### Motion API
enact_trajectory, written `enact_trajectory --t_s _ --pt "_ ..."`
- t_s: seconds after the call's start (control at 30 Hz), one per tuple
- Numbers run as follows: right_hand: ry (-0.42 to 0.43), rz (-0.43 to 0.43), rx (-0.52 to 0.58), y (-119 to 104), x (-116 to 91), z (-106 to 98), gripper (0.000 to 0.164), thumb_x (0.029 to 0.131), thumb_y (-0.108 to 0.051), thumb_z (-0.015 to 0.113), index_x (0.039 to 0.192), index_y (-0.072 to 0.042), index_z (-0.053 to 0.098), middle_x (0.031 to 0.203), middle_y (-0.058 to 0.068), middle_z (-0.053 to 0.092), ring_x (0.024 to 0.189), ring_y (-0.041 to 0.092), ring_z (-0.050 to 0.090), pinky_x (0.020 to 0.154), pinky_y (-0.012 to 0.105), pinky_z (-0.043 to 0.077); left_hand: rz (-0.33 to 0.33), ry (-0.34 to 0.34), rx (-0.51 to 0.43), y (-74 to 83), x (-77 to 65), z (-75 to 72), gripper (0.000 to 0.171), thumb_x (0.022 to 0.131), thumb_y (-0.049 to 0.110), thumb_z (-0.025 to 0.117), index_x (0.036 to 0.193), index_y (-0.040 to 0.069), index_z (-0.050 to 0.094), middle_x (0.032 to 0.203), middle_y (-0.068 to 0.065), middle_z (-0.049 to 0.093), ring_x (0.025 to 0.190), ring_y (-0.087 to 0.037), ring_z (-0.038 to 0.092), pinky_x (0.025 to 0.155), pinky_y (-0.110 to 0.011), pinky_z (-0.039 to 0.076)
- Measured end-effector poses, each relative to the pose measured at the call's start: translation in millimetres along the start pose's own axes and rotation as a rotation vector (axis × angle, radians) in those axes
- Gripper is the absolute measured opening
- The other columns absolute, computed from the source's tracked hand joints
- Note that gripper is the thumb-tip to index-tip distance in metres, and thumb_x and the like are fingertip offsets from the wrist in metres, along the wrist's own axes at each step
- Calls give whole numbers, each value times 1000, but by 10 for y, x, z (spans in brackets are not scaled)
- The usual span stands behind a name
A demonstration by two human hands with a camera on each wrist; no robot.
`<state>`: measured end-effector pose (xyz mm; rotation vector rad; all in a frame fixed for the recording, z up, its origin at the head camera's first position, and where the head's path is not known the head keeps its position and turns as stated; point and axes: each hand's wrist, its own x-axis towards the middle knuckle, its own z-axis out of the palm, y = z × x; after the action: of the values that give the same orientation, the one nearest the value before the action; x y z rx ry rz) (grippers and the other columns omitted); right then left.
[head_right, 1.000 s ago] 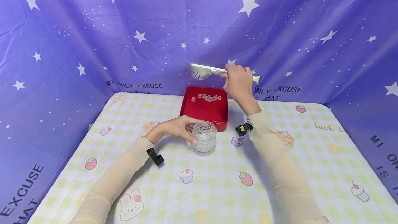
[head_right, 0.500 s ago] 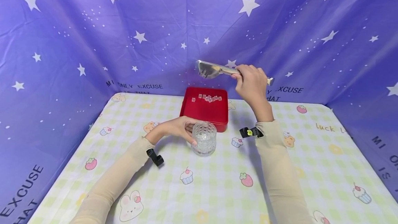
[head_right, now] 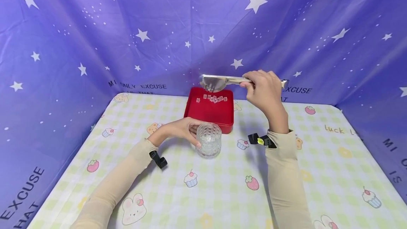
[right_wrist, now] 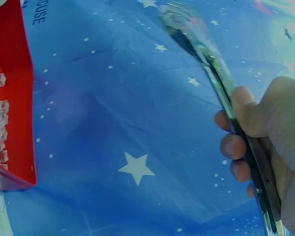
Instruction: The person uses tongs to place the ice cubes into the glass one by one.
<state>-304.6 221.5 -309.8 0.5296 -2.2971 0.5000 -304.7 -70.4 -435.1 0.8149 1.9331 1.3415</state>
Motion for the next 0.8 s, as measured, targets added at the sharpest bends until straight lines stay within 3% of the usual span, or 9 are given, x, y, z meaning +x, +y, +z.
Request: enact_trajectory --t_s 0.27,0.57,0.8 --pt "-52 -30 46 -20 -42 -88 15 84 -8 79 98 -5 78 89 15 76 71 30 61 71 38 38 17 -9 -9 11 7 -4 78 76 3 88 147 13 56 137 -6 68 123 -16 65 108 -29 52" --pt "-189 -95 74 -55 -41 -127 13 84 -6 80 96 -3 78 79 11 73 66 24 57 78 38 38 -2 16 8 33 -5 -11 76 78 1 86 147 9 55 136 -12 68 121 -20 66 105 -29 55" --pt "-312 -96 75 -53 -99 -175 18 82 -9 83 99 -5 80 71 5 65 65 19 48 80 37 36 -10 10 23 17 -14 -5 75 78 4 87 146 8 56 136 -12 67 122 -21 66 106 -29 54"
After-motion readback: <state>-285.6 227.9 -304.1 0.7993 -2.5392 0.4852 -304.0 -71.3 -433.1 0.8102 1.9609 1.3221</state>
